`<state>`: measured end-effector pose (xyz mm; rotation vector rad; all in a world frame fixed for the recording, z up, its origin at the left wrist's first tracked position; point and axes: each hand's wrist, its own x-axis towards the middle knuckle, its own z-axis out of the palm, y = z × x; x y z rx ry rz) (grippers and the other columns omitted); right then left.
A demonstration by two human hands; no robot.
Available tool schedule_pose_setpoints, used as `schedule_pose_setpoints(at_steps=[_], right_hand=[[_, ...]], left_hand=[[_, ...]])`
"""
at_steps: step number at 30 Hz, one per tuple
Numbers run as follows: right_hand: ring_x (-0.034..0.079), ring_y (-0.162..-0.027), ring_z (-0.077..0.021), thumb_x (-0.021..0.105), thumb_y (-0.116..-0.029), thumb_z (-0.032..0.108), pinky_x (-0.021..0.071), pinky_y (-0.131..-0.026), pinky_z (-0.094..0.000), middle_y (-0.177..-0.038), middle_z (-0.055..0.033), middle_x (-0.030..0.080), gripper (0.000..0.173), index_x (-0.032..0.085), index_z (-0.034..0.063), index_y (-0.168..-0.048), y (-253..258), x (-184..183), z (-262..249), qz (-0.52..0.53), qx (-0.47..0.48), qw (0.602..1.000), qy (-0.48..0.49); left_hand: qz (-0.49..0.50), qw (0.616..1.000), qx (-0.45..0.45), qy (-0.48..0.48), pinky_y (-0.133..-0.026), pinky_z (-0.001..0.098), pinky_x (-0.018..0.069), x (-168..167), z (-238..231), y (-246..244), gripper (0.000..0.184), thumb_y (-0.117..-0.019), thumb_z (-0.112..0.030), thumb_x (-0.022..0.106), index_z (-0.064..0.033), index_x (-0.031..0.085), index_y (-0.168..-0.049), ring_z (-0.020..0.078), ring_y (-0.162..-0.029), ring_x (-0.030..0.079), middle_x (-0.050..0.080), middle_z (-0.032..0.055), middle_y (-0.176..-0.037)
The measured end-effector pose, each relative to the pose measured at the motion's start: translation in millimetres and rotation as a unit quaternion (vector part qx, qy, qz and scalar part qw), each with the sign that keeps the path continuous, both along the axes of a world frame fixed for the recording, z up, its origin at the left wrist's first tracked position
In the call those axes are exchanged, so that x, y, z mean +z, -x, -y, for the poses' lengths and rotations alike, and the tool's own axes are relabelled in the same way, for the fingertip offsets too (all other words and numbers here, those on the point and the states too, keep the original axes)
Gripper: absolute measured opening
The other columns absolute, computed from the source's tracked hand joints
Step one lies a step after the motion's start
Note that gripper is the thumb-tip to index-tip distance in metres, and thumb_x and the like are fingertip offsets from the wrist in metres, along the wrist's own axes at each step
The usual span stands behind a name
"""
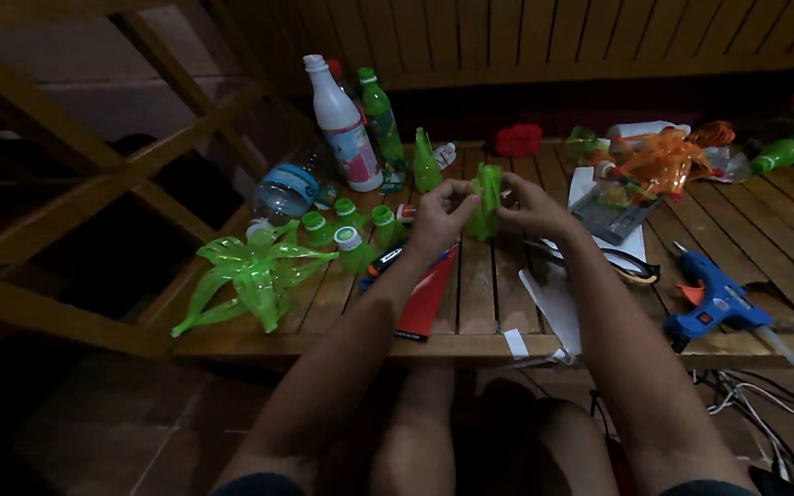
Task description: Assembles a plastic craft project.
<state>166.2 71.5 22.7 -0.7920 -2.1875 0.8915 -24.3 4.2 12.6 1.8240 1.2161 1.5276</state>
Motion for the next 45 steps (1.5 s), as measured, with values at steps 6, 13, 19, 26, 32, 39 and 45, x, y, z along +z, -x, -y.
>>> schedule_pose_setpoints(at_steps=[6, 13, 19, 26, 32, 39, 45], right_hand=[[0.069, -0.093, -0.0211, 0.062, -0.0982, 0.005, 0.0593, -0.081, -0.0371, -0.129, -0.0207, 0.061, 0.047, 0.048, -0.0026, -0.142, -2, 5, 4, 0.003, 0.006, 0.999, 0.032], [0.069, -0.087, -0.0171, 0.062, -0.0996, 0.006, 0.0599, -0.074, -0.0333, -0.126, -0.0188, 0.062, 0.047, 0.047, -0.0017, -0.144, -3, 4, 3, -0.028, 0.005, 0.999, 0.033], [0.068, -0.086, -0.0223, 0.069, -0.0940, 0.003, 0.0600, -0.073, -0.0378, -0.120, -0.0205, 0.057, 0.046, 0.044, -0.0072, -0.131, 0, -1, -3, -0.072, -0.035, 0.997, 0.004], [0.061, -0.074, -0.0036, 0.050, -0.1011, 0.010, 0.0550, -0.069, -0.0229, -0.097, -0.0053, 0.064, 0.024, 0.063, -0.0034, -0.116, -2, -2, 1, -0.092, 0.015, 0.996, 0.003], [0.061, -0.077, -0.0046, 0.063, -0.0995, 0.010, 0.0535, -0.071, -0.0227, -0.098, -0.0075, 0.065, 0.018, 0.065, -0.0053, -0.110, 3, 3, 6, -0.092, 0.008, 0.996, -0.009], [0.065, -0.088, -0.0047, 0.064, -0.0991, 0.008, 0.0556, -0.084, -0.0246, -0.099, -0.0070, 0.069, 0.016, 0.067, -0.0057, -0.107, 6, 0, 4, -0.123, 0.010, 0.992, -0.021], [0.064, -0.083, -0.0019, 0.063, -0.0992, 0.006, 0.0553, -0.081, -0.0208, -0.094, -0.0049, 0.067, 0.015, 0.065, -0.0064, -0.108, 14, -4, 5, -0.151, 0.013, 0.988, -0.005]], left_hand=[[-0.023, 0.999, 0.015, 0.022, -0.082, 0.0268, 0.0583, 3, 3, 2, 0.018, -0.1018, -0.013, 0.062, 0.0011, 0.065, -0.112, 0.0082, -0.090, 0.070, 0.073, 0.0094, -0.109], [0.012, 1.000, 0.017, 0.023, -0.079, 0.0253, 0.0586, 5, 5, -2, 0.017, -0.1018, -0.012, 0.062, 0.0014, 0.063, -0.112, 0.0081, -0.087, 0.071, 0.074, 0.0084, -0.106], [0.018, 0.999, -0.004, 0.040, -0.078, 0.0228, 0.0575, 4, 6, -5, 0.020, -0.0990, -0.009, 0.066, 0.0027, 0.062, -0.115, 0.0047, -0.085, 0.068, 0.070, 0.0063, -0.100], [-0.004, 0.999, 0.015, 0.047, -0.079, 0.0219, 0.0555, 2, 5, -7, 0.020, -0.1001, -0.010, 0.065, 0.0032, 0.062, -0.115, 0.0043, -0.084, 0.066, 0.069, 0.0077, -0.100], [-0.007, 0.999, 0.034, 0.032, -0.081, 0.0247, 0.0565, -1, 3, -7, 0.021, -0.1005, -0.010, 0.064, 0.0043, 0.063, -0.115, 0.0071, -0.086, 0.067, 0.069, 0.0105, -0.104], [0.004, 0.996, 0.088, 0.002, -0.081, 0.0283, 0.0585, -5, 0, -8, 0.022, -0.1001, -0.012, 0.065, 0.0034, 0.067, -0.115, 0.0107, -0.089, 0.069, 0.070, 0.0114, -0.104], [-0.015, 0.992, 0.108, -0.059, -0.084, 0.0255, 0.0559, -7, 0, -10, 0.021, -0.0994, -0.010, 0.065, 0.0054, 0.070, -0.114, 0.0099, -0.090, 0.068, 0.072, 0.0132, -0.104]])
